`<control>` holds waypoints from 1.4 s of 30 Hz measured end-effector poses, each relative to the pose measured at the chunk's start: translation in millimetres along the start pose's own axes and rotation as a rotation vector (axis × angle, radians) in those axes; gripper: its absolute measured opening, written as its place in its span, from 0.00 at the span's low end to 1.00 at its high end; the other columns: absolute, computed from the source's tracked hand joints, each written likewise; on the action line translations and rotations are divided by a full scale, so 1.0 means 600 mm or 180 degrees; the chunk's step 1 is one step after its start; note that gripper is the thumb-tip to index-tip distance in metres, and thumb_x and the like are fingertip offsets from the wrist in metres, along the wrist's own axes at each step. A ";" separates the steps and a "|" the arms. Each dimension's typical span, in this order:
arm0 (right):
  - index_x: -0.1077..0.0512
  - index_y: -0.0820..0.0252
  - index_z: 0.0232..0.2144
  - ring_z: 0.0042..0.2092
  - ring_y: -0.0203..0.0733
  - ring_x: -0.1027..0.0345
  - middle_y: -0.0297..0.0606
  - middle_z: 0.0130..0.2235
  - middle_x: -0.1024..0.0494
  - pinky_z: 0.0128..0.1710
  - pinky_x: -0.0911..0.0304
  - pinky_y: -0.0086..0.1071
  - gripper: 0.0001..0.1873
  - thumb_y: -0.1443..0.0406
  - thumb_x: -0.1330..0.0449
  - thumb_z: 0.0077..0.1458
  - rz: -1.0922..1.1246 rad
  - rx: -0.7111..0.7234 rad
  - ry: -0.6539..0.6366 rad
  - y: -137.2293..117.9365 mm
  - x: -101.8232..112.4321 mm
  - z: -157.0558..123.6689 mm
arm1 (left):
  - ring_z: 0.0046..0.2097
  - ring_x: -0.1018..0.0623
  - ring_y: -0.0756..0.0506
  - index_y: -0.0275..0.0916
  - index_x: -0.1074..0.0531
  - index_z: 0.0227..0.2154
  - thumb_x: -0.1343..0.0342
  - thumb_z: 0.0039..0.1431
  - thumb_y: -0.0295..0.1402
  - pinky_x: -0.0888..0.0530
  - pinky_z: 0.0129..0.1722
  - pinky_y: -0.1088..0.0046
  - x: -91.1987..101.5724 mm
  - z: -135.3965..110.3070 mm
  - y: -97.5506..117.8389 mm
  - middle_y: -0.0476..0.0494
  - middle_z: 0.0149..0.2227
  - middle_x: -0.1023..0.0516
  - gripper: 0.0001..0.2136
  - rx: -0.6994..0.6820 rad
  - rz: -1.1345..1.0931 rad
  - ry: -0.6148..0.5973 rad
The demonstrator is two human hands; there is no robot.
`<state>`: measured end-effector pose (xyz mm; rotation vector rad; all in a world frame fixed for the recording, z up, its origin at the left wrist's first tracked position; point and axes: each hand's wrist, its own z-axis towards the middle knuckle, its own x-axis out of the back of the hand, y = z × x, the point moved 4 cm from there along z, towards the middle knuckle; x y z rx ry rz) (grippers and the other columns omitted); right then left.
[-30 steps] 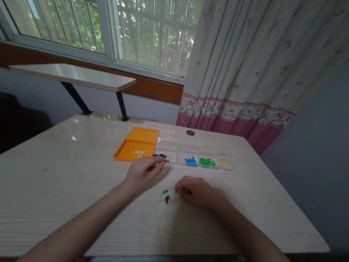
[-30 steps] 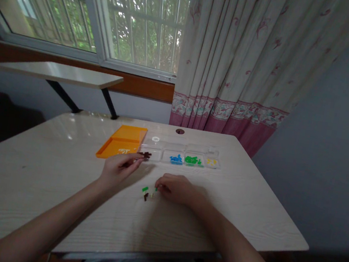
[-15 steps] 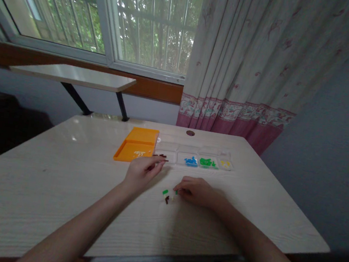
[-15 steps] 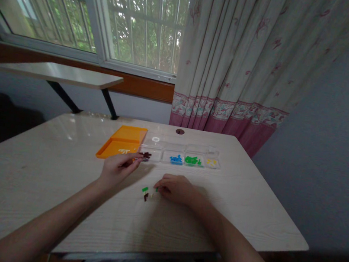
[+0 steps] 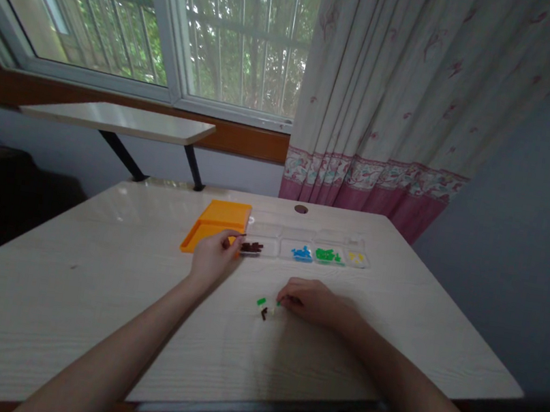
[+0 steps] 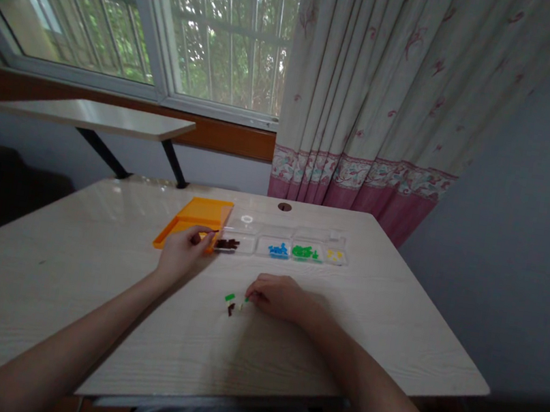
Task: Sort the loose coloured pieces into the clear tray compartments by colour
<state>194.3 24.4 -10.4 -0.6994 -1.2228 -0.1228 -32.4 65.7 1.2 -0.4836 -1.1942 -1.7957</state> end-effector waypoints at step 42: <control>0.30 0.59 0.36 0.28 0.32 0.35 0.34 0.29 0.26 0.30 0.43 0.24 0.09 0.64 0.46 0.53 -0.0600 -0.0159 0.1600 -0.010 0.018 -0.002 | 0.19 0.48 0.57 0.32 0.26 0.28 0.45 0.47 0.40 0.51 0.18 0.82 -0.062 -0.076 0.086 0.58 0.14 0.48 0.14 -0.0180 -0.1885 -0.1930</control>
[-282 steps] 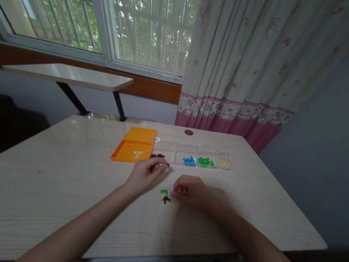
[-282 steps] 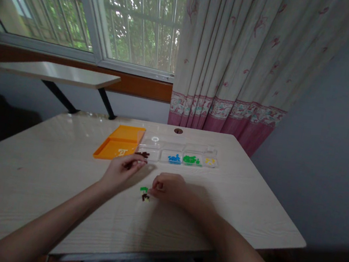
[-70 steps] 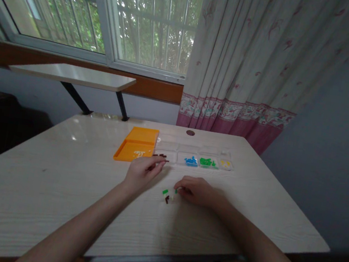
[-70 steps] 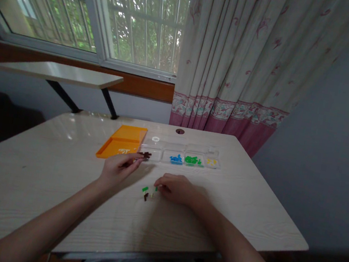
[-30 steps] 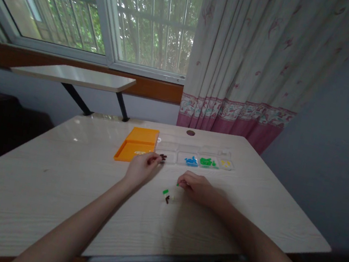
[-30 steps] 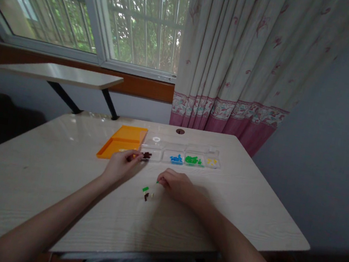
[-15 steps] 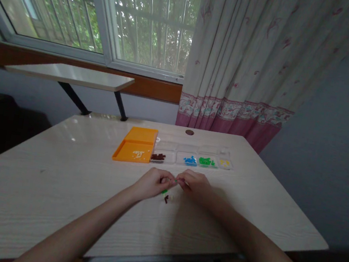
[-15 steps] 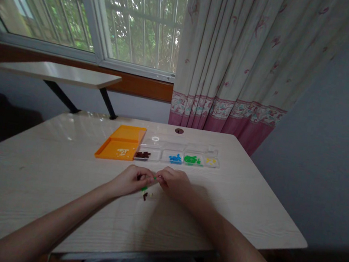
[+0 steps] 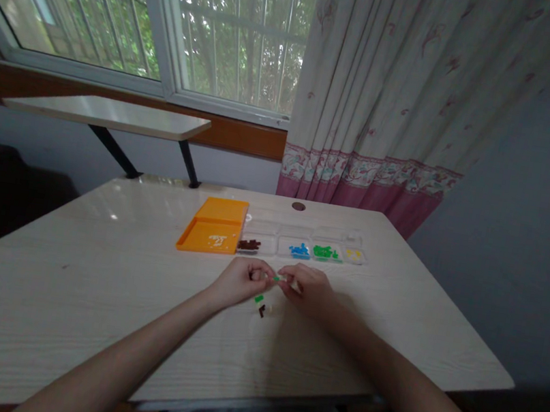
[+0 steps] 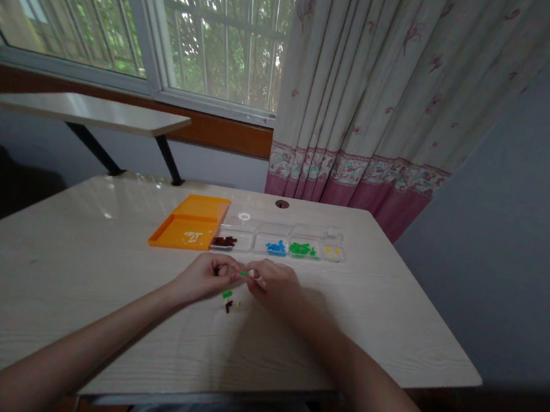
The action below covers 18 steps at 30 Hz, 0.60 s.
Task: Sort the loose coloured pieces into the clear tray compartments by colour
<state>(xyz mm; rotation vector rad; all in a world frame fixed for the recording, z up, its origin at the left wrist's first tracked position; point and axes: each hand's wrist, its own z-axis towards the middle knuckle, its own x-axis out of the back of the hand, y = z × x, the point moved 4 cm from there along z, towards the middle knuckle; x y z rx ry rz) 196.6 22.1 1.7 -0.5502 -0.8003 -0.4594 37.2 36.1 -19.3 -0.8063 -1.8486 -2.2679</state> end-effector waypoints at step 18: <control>0.26 0.59 0.31 0.22 0.29 0.41 0.32 0.22 0.28 0.23 0.45 0.22 0.08 0.62 0.42 0.49 0.0754 -0.0461 0.0058 0.017 -0.015 -0.004 | 0.19 0.45 0.56 0.34 0.26 0.28 0.47 0.50 0.35 0.48 0.18 0.83 0.008 -0.008 0.015 0.57 0.15 0.45 0.10 -0.0453 0.0588 0.0151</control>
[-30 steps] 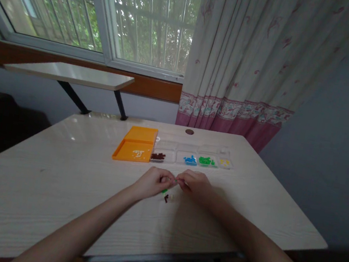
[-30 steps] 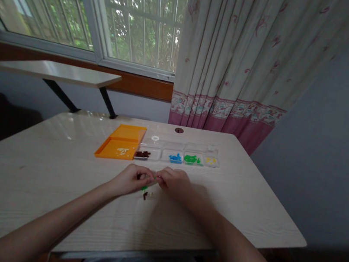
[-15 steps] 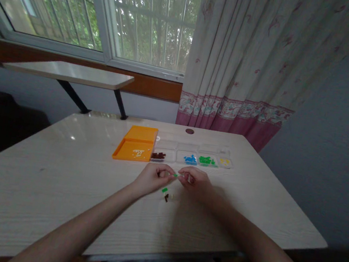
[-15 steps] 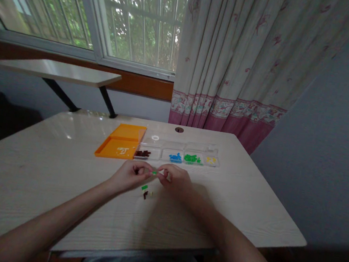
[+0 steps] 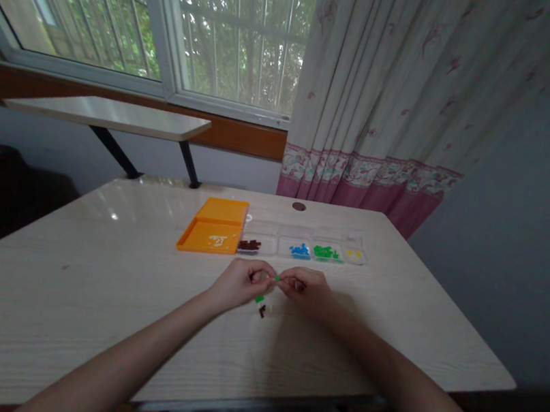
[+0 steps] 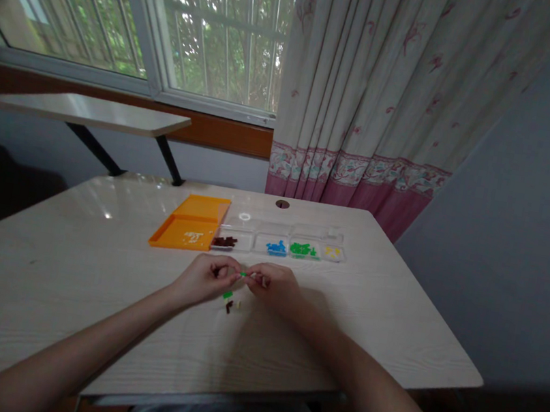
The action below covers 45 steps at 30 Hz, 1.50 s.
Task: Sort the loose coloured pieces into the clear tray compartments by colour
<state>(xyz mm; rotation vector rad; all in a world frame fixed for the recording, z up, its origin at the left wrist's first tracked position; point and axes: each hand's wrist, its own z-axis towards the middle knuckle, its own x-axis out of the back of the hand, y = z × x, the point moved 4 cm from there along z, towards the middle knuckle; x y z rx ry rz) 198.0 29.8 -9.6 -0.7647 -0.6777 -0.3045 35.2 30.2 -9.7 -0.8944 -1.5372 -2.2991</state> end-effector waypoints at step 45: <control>0.25 0.59 0.30 0.21 0.31 0.42 0.34 0.21 0.29 0.23 0.42 0.25 0.11 0.60 0.46 0.53 -0.0588 0.0105 0.1201 0.015 0.089 0.014 | 0.30 0.29 0.51 0.41 0.27 0.33 0.50 0.48 0.28 0.38 0.28 0.80 0.026 -0.009 0.007 0.49 0.30 0.26 0.09 -0.0623 0.1437 -0.1417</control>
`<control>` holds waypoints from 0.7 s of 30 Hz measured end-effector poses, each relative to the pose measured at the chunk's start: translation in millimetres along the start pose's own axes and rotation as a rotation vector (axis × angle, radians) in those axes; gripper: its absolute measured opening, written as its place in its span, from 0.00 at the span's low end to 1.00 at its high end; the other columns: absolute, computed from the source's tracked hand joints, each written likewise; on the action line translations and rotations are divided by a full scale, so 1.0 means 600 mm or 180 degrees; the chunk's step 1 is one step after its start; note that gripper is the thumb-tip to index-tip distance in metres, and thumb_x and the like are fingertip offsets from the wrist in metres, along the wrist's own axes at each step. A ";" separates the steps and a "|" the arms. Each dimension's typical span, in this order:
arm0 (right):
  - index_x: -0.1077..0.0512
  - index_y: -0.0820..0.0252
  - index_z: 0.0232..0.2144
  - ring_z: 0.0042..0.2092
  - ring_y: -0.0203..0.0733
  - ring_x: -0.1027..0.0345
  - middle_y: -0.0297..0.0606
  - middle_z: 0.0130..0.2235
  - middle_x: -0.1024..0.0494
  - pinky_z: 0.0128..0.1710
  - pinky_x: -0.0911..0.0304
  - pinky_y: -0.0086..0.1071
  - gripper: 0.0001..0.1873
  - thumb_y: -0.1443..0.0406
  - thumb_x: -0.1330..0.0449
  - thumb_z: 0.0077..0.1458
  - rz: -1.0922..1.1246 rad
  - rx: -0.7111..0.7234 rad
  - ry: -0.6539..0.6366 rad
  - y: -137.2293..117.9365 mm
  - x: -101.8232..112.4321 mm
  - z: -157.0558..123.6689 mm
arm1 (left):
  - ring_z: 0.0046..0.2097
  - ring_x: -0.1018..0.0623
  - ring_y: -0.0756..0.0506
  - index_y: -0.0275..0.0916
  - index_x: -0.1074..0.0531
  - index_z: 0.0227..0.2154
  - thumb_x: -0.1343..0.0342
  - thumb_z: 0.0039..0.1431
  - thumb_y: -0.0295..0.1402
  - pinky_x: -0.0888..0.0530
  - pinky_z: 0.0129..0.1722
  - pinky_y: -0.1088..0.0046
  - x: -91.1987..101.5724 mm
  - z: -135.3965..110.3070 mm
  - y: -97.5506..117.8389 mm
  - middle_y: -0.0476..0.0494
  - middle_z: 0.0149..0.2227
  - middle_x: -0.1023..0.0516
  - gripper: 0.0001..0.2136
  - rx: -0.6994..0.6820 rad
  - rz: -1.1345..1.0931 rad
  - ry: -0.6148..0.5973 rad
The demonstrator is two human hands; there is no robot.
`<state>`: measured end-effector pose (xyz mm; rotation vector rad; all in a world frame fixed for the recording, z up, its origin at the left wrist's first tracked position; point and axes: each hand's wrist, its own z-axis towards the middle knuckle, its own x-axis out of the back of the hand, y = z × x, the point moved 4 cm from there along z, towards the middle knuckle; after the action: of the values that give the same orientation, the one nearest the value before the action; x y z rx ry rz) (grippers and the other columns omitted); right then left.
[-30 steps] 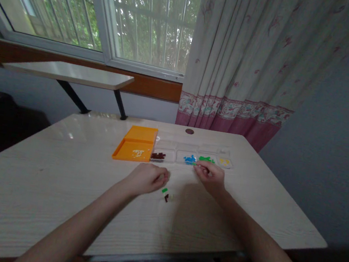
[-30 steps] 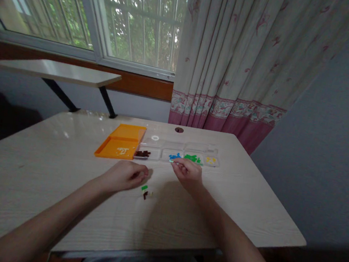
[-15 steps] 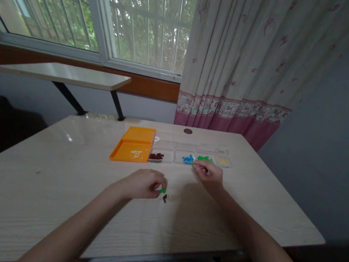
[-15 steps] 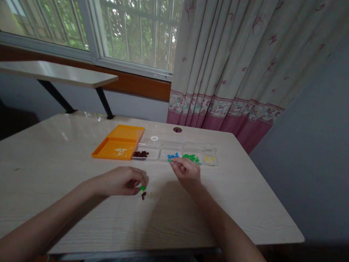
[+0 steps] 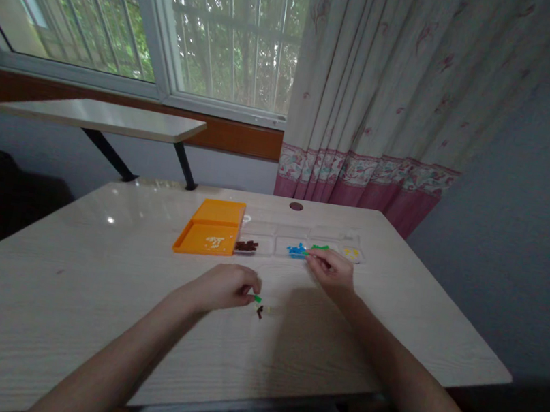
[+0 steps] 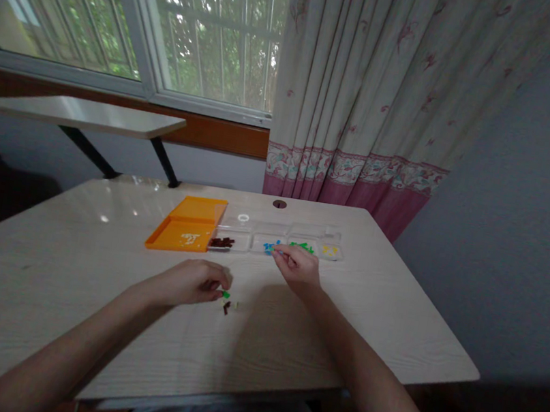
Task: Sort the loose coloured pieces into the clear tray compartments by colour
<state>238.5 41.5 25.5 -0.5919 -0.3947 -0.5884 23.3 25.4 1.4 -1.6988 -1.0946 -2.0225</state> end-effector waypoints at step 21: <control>0.26 0.57 0.35 0.23 0.33 0.38 0.33 0.26 0.25 0.26 0.43 0.26 0.12 0.59 0.46 0.52 -0.0513 -0.0317 -0.1255 0.021 -0.046 -0.018 | 0.36 0.28 0.49 0.39 0.29 0.34 0.51 0.52 0.31 0.33 0.36 0.76 0.011 0.001 0.006 0.46 0.34 0.28 0.08 -0.0059 0.0048 0.0654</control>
<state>226.6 54.4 -1.6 -0.7793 -0.7932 -0.6484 23.9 25.3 9.0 -1.4632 -0.9943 -2.1473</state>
